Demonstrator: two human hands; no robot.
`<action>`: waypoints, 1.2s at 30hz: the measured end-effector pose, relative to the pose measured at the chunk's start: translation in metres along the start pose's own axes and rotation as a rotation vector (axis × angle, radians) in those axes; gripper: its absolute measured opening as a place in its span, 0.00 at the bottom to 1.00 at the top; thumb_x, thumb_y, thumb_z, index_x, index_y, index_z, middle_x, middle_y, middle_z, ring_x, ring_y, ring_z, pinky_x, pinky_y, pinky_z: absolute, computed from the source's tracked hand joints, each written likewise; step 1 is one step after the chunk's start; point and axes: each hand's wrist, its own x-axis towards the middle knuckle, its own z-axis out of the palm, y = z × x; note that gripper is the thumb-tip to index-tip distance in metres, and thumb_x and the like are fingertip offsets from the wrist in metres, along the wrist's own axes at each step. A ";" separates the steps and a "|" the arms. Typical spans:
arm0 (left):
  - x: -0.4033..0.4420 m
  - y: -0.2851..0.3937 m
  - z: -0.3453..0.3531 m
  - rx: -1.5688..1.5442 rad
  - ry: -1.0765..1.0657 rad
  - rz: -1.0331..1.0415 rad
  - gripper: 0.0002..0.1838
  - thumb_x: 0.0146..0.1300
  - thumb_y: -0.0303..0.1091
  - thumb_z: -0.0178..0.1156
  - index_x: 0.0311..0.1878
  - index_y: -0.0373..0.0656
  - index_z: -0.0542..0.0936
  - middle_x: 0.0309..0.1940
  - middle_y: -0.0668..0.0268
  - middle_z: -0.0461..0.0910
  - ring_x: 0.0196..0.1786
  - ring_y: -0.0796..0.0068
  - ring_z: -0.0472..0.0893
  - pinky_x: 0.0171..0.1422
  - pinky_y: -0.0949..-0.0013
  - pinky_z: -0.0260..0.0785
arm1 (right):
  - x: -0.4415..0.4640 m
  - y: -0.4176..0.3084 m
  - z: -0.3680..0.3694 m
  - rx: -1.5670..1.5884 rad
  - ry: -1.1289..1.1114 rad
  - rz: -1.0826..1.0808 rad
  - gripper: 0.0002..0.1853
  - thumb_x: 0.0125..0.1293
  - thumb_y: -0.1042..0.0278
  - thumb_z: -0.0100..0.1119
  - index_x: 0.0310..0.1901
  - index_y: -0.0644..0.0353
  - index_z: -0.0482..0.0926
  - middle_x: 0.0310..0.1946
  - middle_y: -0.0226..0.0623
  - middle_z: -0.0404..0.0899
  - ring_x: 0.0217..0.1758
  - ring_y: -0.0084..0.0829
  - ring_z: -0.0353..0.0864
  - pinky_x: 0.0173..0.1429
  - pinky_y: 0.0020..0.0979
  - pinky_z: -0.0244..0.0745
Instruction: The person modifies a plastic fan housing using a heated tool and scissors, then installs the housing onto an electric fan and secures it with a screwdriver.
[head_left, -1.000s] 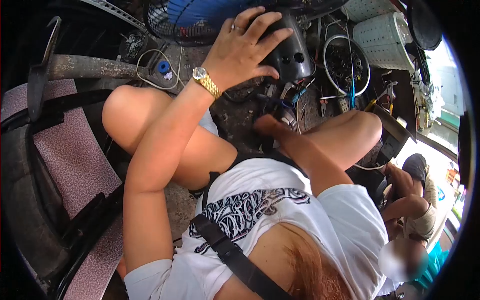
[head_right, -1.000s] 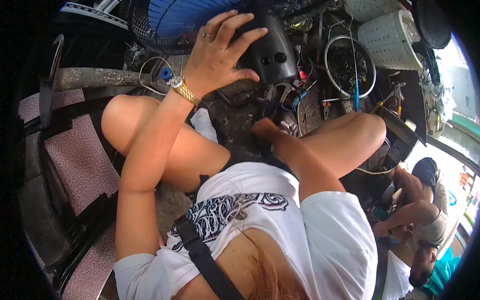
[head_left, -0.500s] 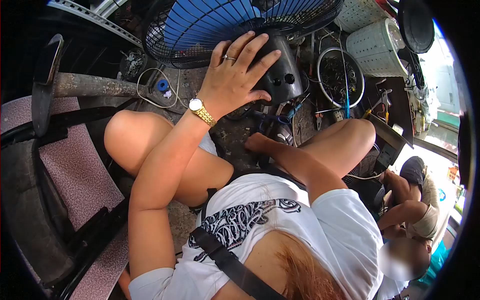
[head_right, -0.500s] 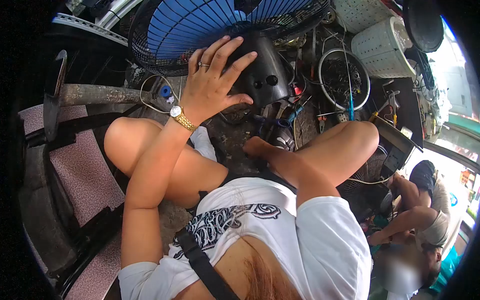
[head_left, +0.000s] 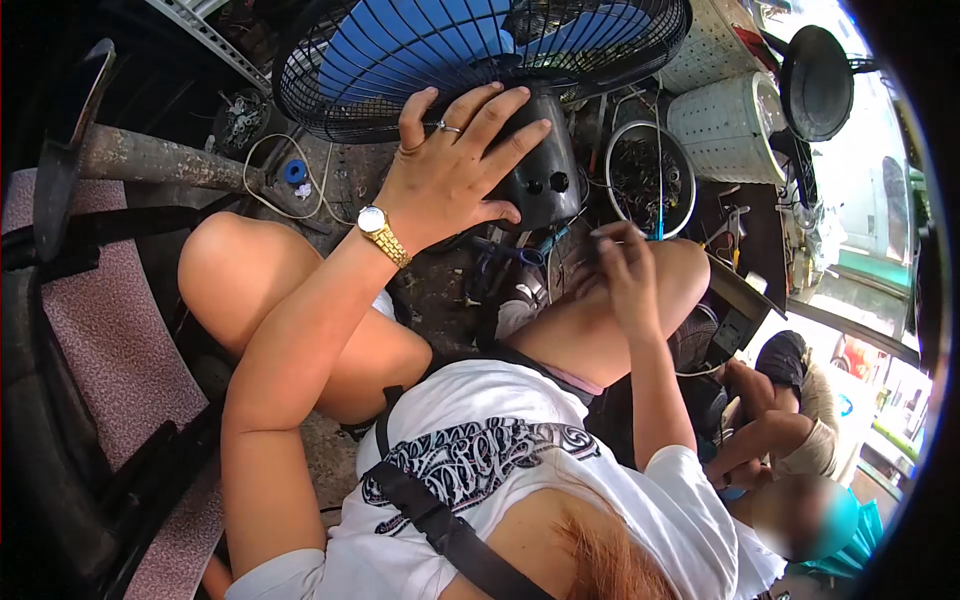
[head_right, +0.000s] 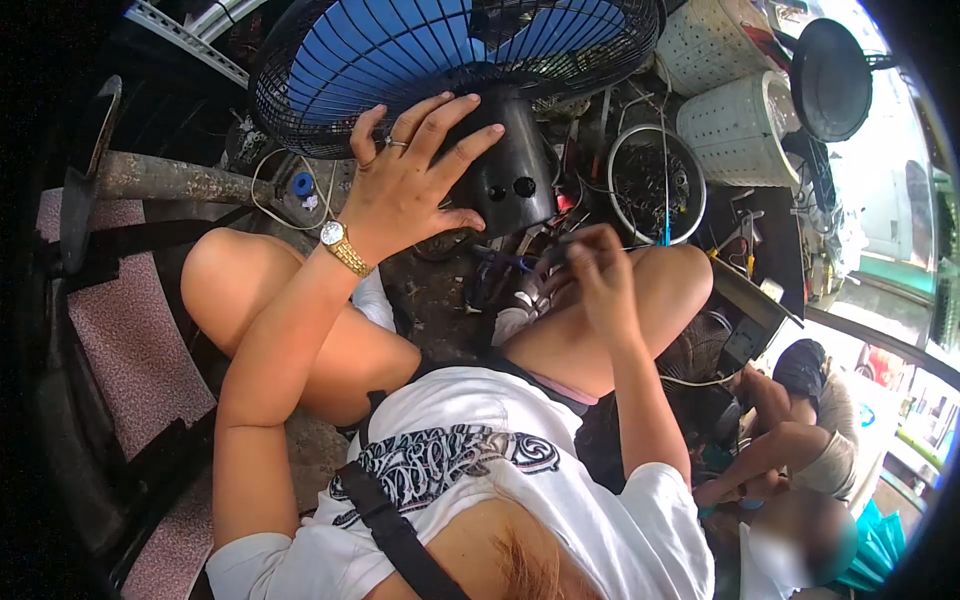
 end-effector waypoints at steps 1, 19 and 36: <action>0.000 0.000 0.000 -0.020 0.001 -0.007 0.49 0.40 0.70 0.63 0.70 0.69 0.67 0.70 0.75 0.63 0.71 0.73 0.63 0.71 0.44 0.39 | 0.003 -0.013 0.004 -0.006 -0.002 -0.001 0.07 0.74 0.71 0.48 0.50 0.60 0.68 0.35 0.44 0.81 0.30 0.29 0.83 0.29 0.24 0.77; 0.002 0.000 0.005 -0.130 0.073 -0.036 0.47 0.34 0.61 0.74 0.64 0.65 0.72 0.68 0.75 0.65 0.68 0.75 0.64 0.69 0.49 0.42 | 0.034 -0.057 0.062 -0.587 0.379 -0.274 0.05 0.68 0.74 0.59 0.41 0.62 0.73 0.21 0.29 0.77 0.20 0.15 0.71 0.22 0.18 0.61; 0.001 -0.001 0.012 -0.138 0.127 -0.029 0.44 0.36 0.59 0.74 0.62 0.61 0.74 0.67 0.76 0.66 0.68 0.78 0.65 0.71 0.51 0.41 | 0.038 -0.084 0.060 -0.920 0.224 -0.185 0.06 0.67 0.75 0.57 0.42 0.63 0.70 0.18 0.28 0.74 0.16 0.15 0.66 0.19 0.21 0.59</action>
